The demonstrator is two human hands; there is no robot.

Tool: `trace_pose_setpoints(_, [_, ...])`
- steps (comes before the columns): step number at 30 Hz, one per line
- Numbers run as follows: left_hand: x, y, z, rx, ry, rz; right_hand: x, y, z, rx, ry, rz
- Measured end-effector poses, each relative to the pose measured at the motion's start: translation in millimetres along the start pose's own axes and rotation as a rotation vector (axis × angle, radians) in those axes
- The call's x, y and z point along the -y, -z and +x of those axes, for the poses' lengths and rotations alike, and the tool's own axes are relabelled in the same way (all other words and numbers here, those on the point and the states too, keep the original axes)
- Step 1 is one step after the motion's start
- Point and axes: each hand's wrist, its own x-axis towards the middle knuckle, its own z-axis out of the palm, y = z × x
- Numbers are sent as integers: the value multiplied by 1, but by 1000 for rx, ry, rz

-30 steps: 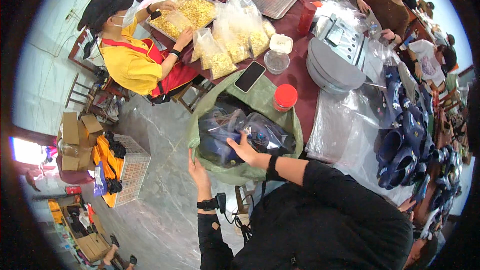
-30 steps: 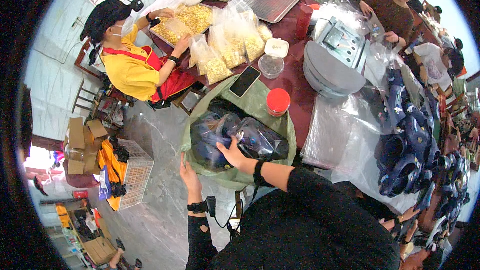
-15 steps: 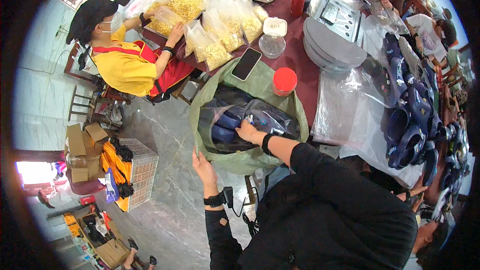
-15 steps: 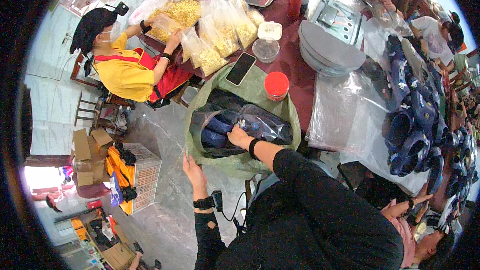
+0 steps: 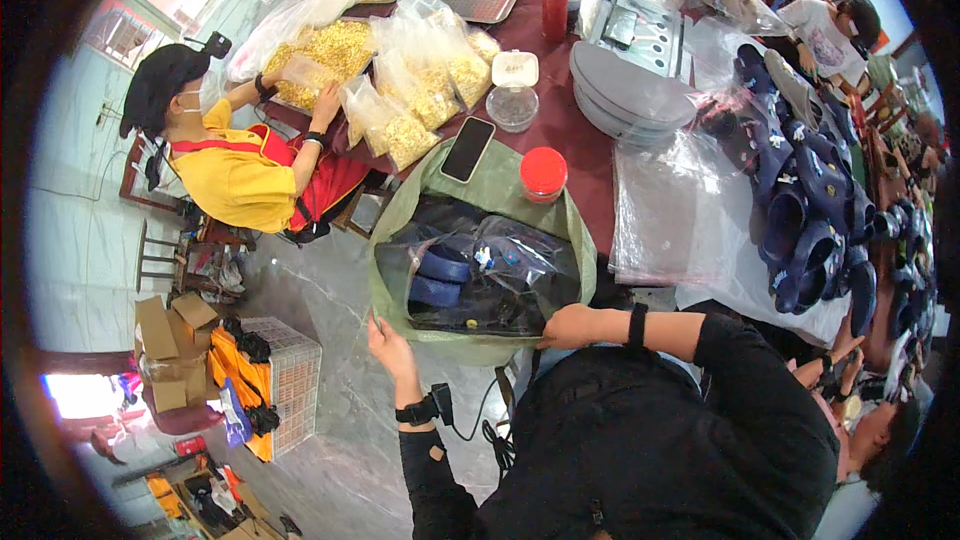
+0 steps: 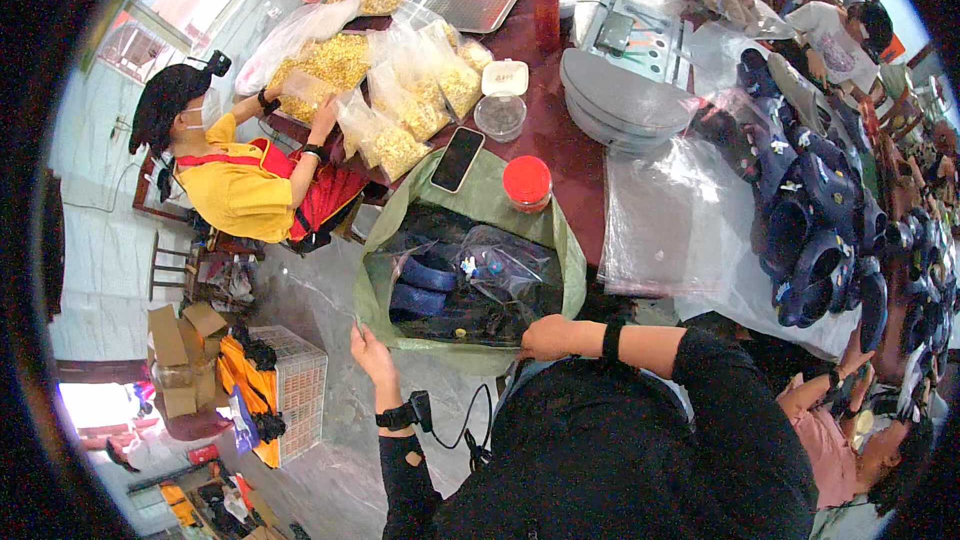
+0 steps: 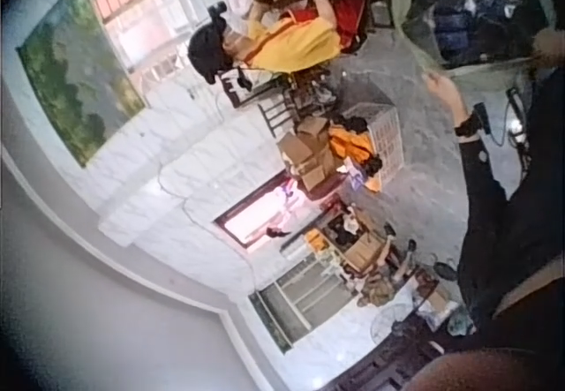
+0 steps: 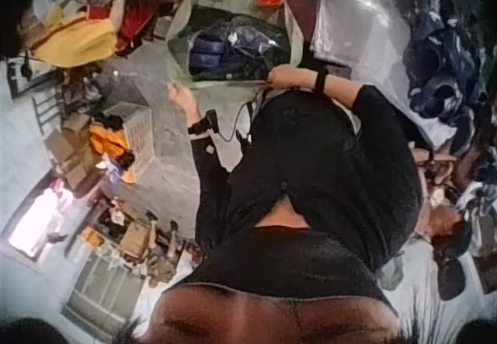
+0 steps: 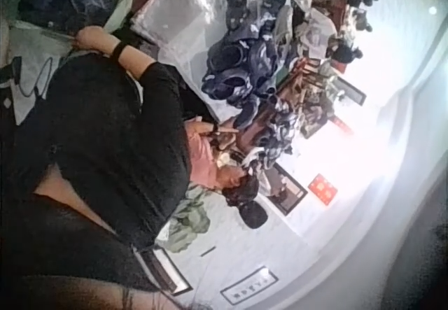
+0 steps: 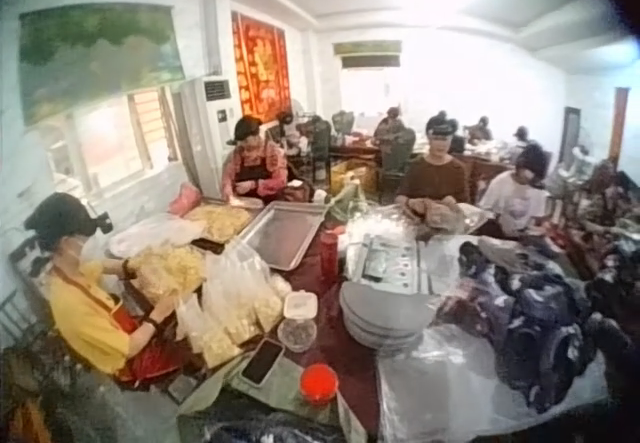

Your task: The recorder places blue clog shoes into plastic bags and then into a larger green bag.

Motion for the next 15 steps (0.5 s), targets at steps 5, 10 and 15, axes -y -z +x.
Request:
trace_pose_setpoints(5, [-40, -33, 8, 190, -525, 742, -10, -6, -20, -13, -81, -3])
trace_pose_setpoints(10, [13, -78, 70, 709, -681, 858, -11, -23, -2, -240, -20, -41])
trace_pose_setpoints(15, [17, -100, 93, 778, -630, 591, -18, -20, -4, -276, -126, 37])
